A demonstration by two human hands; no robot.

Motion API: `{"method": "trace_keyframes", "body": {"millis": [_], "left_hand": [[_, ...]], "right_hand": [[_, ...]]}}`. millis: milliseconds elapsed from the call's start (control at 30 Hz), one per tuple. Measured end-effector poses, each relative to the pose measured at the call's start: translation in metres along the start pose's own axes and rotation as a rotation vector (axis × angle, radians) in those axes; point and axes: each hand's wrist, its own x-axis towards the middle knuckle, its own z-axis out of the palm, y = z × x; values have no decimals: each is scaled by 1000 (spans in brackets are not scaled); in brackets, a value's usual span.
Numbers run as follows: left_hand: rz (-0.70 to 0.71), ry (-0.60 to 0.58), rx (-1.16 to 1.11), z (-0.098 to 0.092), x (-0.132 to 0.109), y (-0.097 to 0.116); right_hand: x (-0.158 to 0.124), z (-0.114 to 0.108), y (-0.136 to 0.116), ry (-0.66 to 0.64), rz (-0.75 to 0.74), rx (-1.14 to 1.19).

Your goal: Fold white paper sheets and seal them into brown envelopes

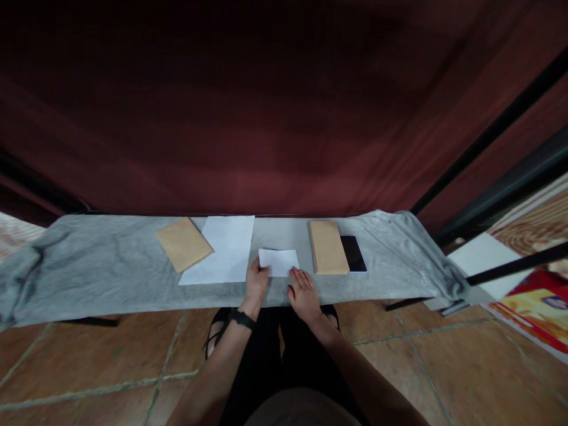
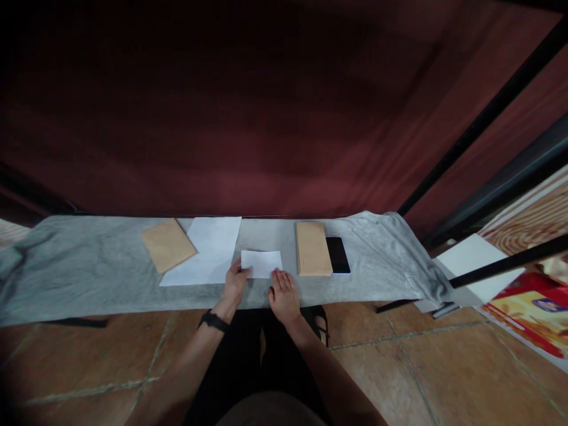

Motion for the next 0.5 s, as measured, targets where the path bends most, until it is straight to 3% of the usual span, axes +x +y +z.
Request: {"method": "trace_keyframes", "body": {"millis": [100,267,400,500], "left_hand": [[7,-66,-18,9,-16,15],[-50,-153,-136,9,-33,34],[-247,25,-149,0,-37,22],[-321,-19,-149,1,-38,5]], "right_hand": [[12,-4,-8,9,149,232],[46,-9,-15,86,588,1067],[60,-8,-22,95,639,1308],[58,-5,-29,120,712,1508]]}}
